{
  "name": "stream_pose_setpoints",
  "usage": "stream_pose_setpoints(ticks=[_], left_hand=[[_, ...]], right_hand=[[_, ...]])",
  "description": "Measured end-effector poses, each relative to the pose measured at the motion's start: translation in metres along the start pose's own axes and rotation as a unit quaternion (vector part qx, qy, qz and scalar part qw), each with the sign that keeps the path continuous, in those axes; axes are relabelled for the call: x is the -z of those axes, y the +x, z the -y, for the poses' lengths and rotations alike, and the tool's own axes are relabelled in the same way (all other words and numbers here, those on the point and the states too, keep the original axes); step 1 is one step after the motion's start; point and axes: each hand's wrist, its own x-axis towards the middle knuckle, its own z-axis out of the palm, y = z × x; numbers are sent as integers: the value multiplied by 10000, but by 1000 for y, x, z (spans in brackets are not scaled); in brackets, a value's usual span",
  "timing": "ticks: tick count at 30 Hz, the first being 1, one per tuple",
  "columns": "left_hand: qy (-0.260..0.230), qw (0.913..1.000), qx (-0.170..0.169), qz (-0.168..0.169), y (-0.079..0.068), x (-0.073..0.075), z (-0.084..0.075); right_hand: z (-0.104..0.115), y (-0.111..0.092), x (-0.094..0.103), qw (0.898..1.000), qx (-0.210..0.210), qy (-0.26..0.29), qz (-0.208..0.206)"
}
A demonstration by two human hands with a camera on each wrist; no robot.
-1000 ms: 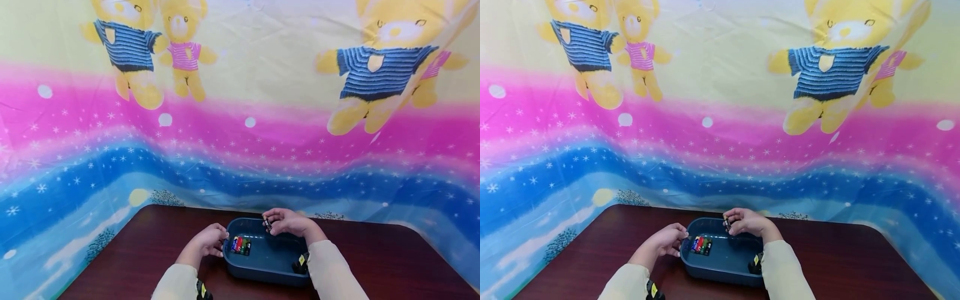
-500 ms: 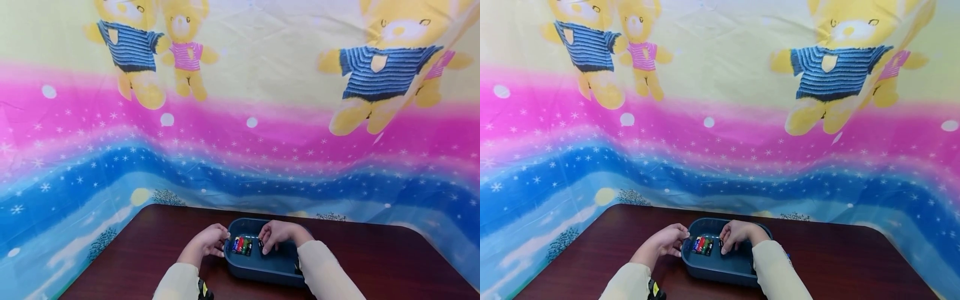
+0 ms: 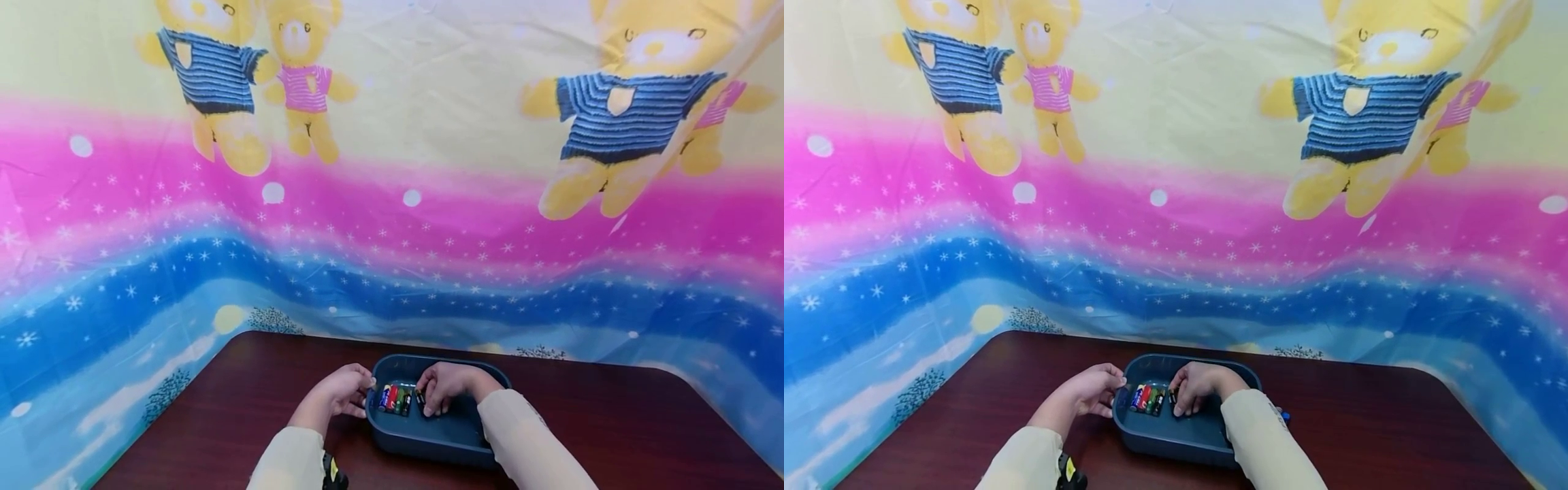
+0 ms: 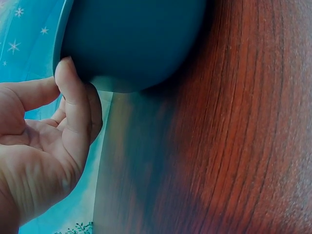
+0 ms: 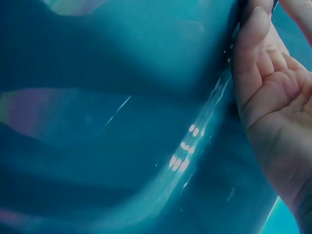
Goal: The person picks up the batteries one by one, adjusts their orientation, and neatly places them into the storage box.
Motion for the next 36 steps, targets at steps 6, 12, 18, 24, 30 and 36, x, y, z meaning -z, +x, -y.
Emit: stream_pose_setpoints(ticks=[6,12,18,24,30,36], left_hand=[[31,10000,11,0,-1,0,-3],[70,10000,-10,28,-2,-2,-4],[91,10000,-23,4,-3,-3,-6],[145,9999,-39,32,-2,-3,-9],[178,9998,-2,44,-2,-4,-6],[141,9998,-81,98,-3,0,-1]], right_hand=[[3,0,-1,10000,18,30,72],[2,0,0,9998,10,133,138],[2,-1,4,9985,-49,458,295],[10,-3,11,9982,-107,463,379],[26,-13,18,9993,-289,-38,231],[62,-43,42,9973,16,-653,-333]])
